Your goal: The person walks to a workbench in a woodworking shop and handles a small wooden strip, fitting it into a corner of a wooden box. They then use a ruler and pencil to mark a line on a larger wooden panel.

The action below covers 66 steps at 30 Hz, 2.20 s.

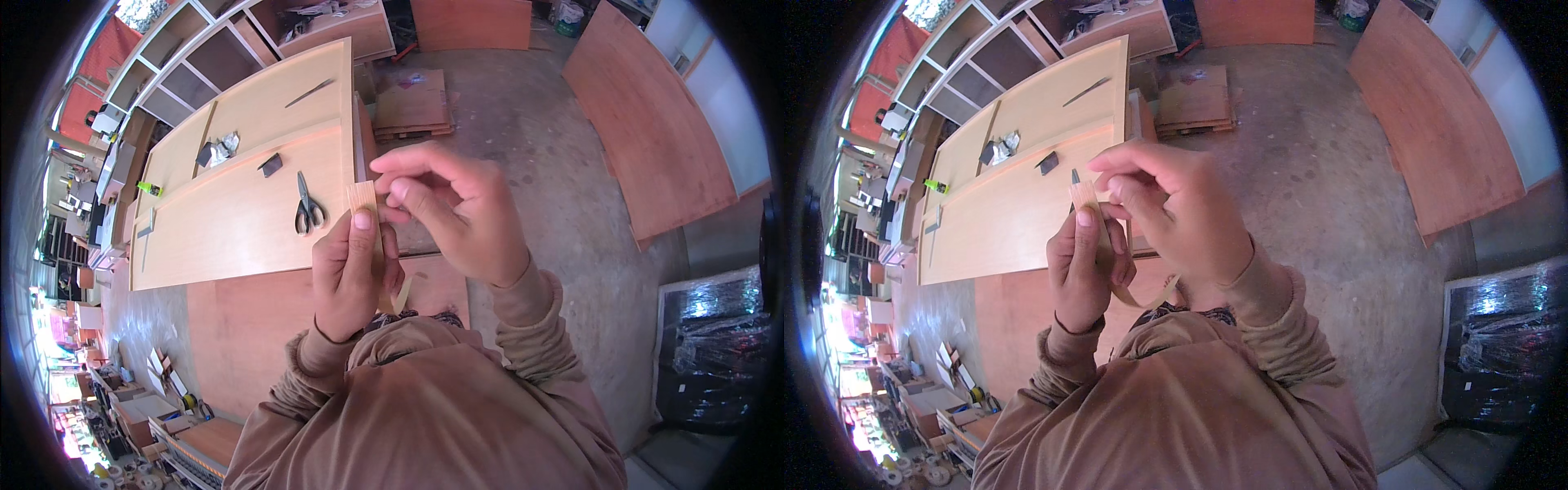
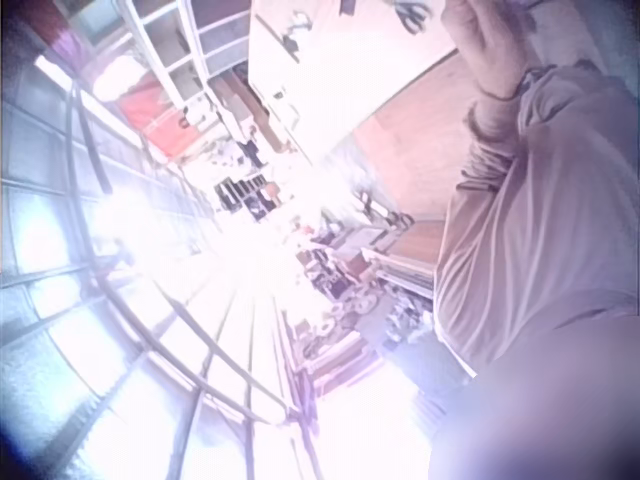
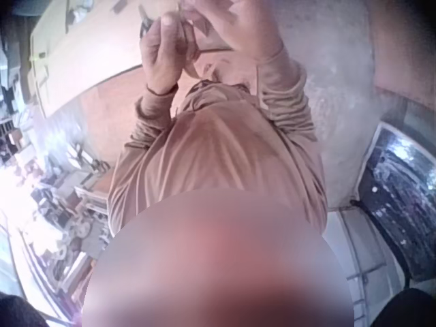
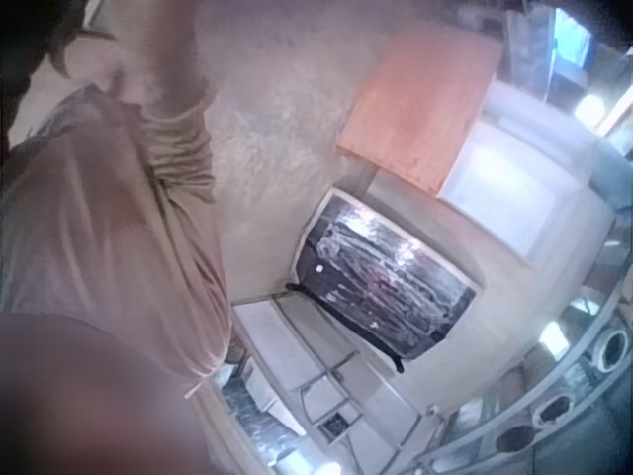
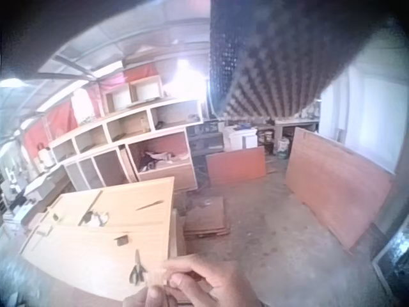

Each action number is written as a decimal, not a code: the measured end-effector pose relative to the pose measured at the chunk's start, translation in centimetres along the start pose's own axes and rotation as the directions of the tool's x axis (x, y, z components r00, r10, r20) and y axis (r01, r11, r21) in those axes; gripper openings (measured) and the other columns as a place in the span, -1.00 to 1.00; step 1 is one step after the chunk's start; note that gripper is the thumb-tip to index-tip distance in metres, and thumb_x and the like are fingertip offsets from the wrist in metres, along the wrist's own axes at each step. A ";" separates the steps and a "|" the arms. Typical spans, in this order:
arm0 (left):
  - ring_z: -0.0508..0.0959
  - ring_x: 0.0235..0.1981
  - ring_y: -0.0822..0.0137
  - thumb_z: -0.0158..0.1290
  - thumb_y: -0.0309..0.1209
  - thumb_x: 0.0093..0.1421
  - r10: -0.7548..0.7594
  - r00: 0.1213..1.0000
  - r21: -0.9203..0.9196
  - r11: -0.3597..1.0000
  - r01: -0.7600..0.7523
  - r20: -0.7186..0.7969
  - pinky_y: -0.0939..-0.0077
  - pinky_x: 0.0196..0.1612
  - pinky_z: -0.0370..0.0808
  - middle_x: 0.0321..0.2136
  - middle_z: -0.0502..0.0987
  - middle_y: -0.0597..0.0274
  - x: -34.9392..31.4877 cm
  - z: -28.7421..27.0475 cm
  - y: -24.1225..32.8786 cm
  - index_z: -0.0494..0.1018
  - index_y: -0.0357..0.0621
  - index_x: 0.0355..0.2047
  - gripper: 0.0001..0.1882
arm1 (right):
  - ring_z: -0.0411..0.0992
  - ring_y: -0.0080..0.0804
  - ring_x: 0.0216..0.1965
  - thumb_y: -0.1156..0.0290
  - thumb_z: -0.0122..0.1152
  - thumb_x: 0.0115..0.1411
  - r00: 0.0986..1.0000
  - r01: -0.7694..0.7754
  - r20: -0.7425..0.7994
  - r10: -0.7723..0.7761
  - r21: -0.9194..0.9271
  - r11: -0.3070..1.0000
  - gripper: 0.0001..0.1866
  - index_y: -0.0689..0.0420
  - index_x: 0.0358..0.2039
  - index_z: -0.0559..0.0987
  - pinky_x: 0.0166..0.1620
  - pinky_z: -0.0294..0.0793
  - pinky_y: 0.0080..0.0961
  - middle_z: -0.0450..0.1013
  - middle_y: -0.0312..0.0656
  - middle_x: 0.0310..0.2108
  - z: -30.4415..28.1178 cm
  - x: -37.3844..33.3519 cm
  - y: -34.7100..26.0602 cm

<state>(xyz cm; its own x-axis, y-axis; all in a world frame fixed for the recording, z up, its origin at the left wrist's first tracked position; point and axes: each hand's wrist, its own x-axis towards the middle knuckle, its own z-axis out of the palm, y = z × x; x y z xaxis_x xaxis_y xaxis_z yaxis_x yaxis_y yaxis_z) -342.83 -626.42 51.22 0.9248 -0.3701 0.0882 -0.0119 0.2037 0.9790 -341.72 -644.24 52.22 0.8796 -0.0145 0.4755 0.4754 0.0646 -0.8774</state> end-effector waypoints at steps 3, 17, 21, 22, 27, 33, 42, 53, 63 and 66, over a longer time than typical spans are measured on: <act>0.42 -0.64 0.54 -0.25 -0.14 0.71 -0.050 0.996 0.033 0.998 0.052 -0.067 0.56 -0.53 0.46 -0.49 0.43 0.32 1.1 1.0 -0.2 0.51 -0.34 0.07 -0.51 | 0.65 -0.53 -0.12 0.60 0.23 0.42 0.998 0.010 -0.059 -0.017 -0.123 0.992 -0.79 0.27 0.02 0.70 -0.10 0.66 -0.55 0.67 -0.19 -0.14 -1.6 0.3 0.8; 0.55 -0.64 0.51 -0.15 -0.20 0.68 -0.150 0.988 -0.059 0.987 0.152 0.047 0.57 -0.60 0.46 -0.52 0.48 0.32 8.5 1.0 -6.1 0.47 -0.32 -0.17 -0.58 | 0.56 -0.59 -0.33 0.57 0.36 0.37 0.980 -0.169 0.078 0.185 -0.177 0.970 -0.90 0.29 -0.14 0.74 -0.27 0.56 -0.57 0.65 -0.22 -0.30 -5.7 5.6 6.9; 0.53 -0.63 0.54 -0.18 -0.21 0.69 -0.167 0.983 -0.122 0.977 0.175 0.077 0.58 -0.57 0.45 -0.51 0.49 0.34 13.4 1.6 -8.9 0.52 -0.35 -0.07 -0.58 | 0.57 -0.59 -0.39 0.60 0.43 0.33 0.975 -0.190 0.071 0.212 -0.231 0.954 -0.92 0.30 -0.17 0.73 -0.33 0.56 -0.55 0.66 -0.18 -0.35 -8.7 8.8 9.6; 0.53 -0.63 0.55 -0.18 -0.22 0.69 -0.169 0.980 -0.088 0.980 0.179 0.106 0.58 -0.56 0.45 -0.51 0.49 0.35 14.9 1.5 -9.4 0.52 -0.36 -0.05 -0.58 | 0.57 -0.59 -0.40 0.61 0.44 0.33 0.977 -0.181 0.064 0.203 -0.253 0.950 -0.92 0.30 -0.19 0.72 -0.34 0.56 -0.55 0.66 -0.18 -0.36 -9.5 9.8 10.6; 0.50 -0.60 0.57 -0.17 -0.21 0.69 -0.217 0.967 -0.086 0.969 0.230 0.131 0.55 -0.53 0.45 -0.55 0.47 0.38 22.0 1.9 -11.2 0.55 -0.33 -0.07 -0.58 | 0.55 -0.59 -0.40 0.60 0.42 0.34 0.944 -0.310 0.011 0.329 -0.303 0.901 -0.93 0.32 -0.19 0.72 -0.32 0.54 -0.58 0.64 -0.21 -0.37 -13.2 14.7 13.6; 0.45 -0.54 0.53 -0.17 -0.16 0.69 -0.260 0.945 0.041 0.966 0.257 0.198 0.49 -0.44 0.46 -0.48 0.47 0.39 29.3 0.8 -13.1 0.56 -0.31 0.00 -0.55 | 0.53 -0.59 -0.36 0.52 0.37 0.41 0.912 -0.300 0.181 0.367 -0.313 0.901 -0.87 0.33 -0.13 0.74 -0.30 0.49 -0.57 0.63 -0.24 -0.30 -16.9 21.1 17.2; 0.41 -0.35 0.54 -0.06 -0.20 0.66 -0.303 0.952 -0.432 0.853 0.293 0.049 0.61 -0.28 0.38 -0.24 0.52 0.36 41.1 2.6 -18.2 0.52 -0.25 0.16 -0.63 | 0.63 -0.55 -0.31 0.57 0.48 0.29 0.909 -0.310 0.266 0.322 -0.086 0.947 -0.91 0.21 -0.19 0.78 -0.29 0.57 -0.54 0.67 -0.21 -0.31 -25.3 31.5 27.0; 0.60 -0.27 0.52 0.08 -0.40 0.58 -0.252 0.902 -0.143 0.966 0.214 -0.350 0.61 -0.26 0.54 -0.21 0.65 0.28 61.2 9.1 -24.9 0.55 -0.25 0.11 -0.77 | 0.68 -0.25 -0.31 0.53 0.51 0.23 0.930 -0.116 0.328 0.164 -0.161 0.980 -0.89 0.19 -0.24 0.74 -0.26 0.62 -0.39 0.68 -0.12 -0.33 -39.7 45.8 40.7; 0.70 -0.11 0.43 0.03 -0.61 0.52 -0.118 0.824 0.129 0.966 0.225 -0.554 0.55 -0.11 0.64 -0.06 0.70 0.13 69.8 3.8 -27.4 0.51 -0.33 0.13 -0.77 | 0.61 -0.60 -0.22 0.57 0.41 0.38 0.822 -0.524 0.362 0.440 0.178 0.833 -0.90 0.26 -0.12 0.69 -0.16 0.61 -0.61 0.65 -0.24 -0.23 -36.2 55.7 52.4; 0.66 -0.07 0.47 0.05 -0.64 0.50 -0.162 0.686 -0.020 0.977 0.210 -0.709 0.58 -0.05 0.58 -0.03 0.69 0.15 72.9 -1.1 -29.9 0.55 -0.34 0.13 -0.75 | 0.63 -0.50 -0.12 0.56 0.43 0.38 0.803 -0.506 0.436 0.406 0.140 0.851 -0.72 0.26 0.04 0.57 -0.03 0.65 -0.52 0.65 -0.13 -0.11 -32.7 58.2 56.4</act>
<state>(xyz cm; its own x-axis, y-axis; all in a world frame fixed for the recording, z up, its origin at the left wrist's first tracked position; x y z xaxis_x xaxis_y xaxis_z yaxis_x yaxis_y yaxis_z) -274.63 -658.51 28.22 0.9061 0.3560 -0.2286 0.1903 0.1397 0.9717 -263.12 -674.04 28.36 0.8915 0.4497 0.0539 -0.0428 0.2021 -0.9784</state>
